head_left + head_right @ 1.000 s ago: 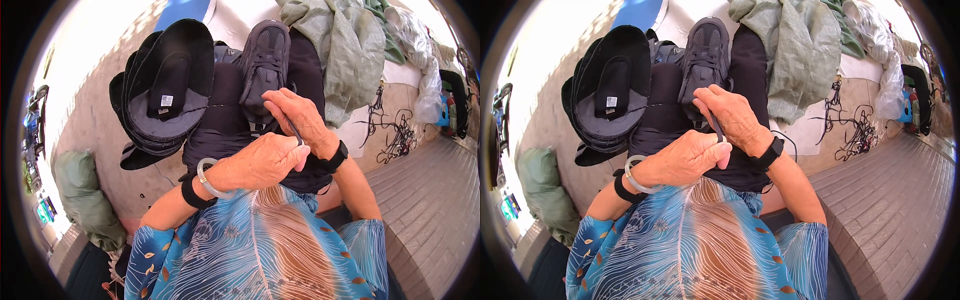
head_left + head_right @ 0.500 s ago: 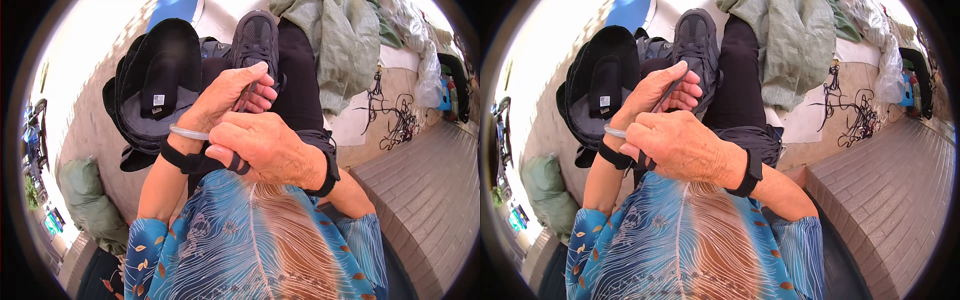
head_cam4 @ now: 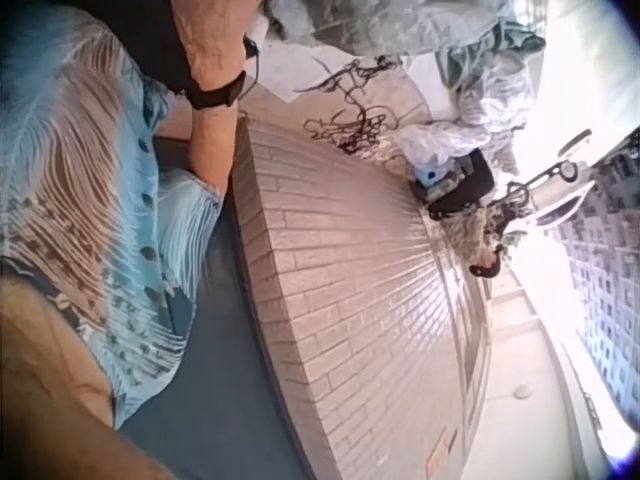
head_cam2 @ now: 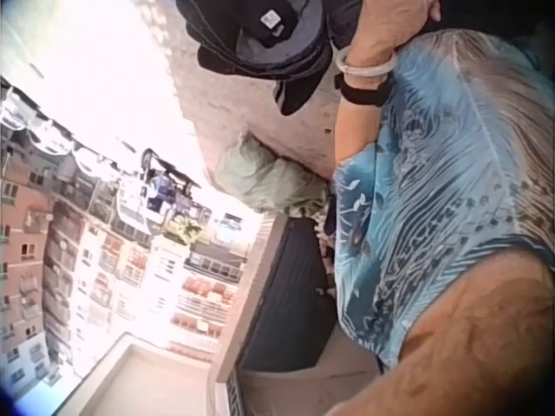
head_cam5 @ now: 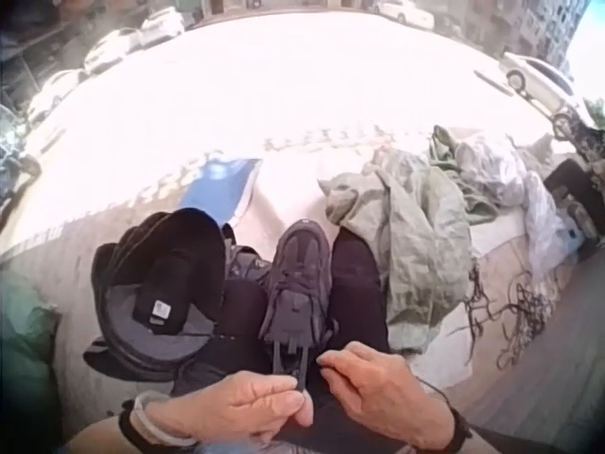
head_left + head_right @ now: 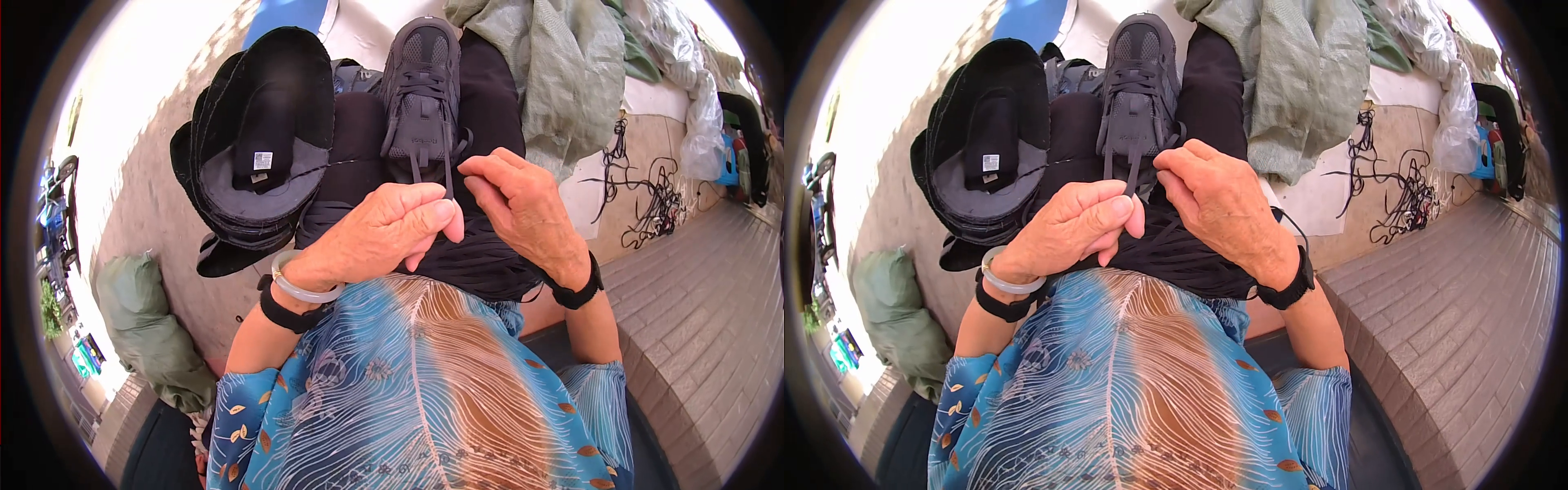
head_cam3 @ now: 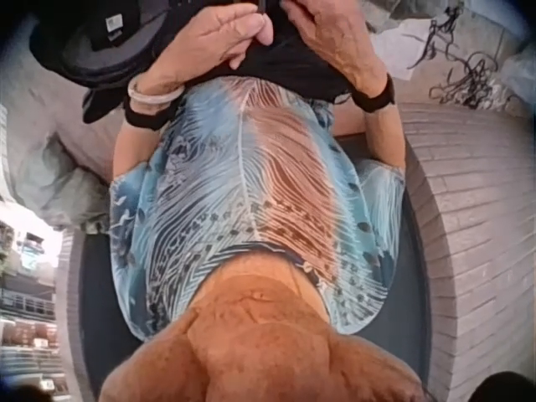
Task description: Threading and tying laces on a black athletic shoe.
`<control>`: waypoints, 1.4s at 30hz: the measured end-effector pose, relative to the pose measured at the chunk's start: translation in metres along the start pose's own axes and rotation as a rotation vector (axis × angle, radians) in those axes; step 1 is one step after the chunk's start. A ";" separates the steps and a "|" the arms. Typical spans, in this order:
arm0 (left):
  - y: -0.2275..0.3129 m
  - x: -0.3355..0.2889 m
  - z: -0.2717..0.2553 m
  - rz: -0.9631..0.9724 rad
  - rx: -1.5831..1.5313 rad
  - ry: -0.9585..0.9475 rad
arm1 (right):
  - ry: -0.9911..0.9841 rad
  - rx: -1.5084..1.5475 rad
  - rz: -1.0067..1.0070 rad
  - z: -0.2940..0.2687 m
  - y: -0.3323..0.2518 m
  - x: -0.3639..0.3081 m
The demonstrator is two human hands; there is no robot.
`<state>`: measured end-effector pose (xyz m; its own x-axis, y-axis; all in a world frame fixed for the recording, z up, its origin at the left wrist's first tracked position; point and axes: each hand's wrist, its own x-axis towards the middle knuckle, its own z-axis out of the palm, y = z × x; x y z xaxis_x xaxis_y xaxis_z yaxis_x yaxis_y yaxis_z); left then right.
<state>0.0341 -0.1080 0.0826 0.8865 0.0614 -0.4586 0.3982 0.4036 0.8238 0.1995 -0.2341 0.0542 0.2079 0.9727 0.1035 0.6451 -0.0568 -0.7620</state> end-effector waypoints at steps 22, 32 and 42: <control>0.034 -0.029 0.000 -0.082 -0.018 0.010 | 0.028 0.177 -0.036 0.043 -0.017 0.016; 0.042 -0.014 0.013 0.003 0.080 0.083 | 0.160 0.131 -0.168 0.030 -0.010 0.021; 0.023 -0.065 -0.098 0.465 -0.410 0.475 | 0.591 1.065 0.347 -0.043 0.062 0.000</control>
<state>-0.0380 -0.0132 0.0984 0.7082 0.6539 -0.2661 -0.1906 0.5400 0.8198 0.2711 -0.2469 0.0345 0.7200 0.6787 -0.1445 -0.3610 0.1884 -0.9133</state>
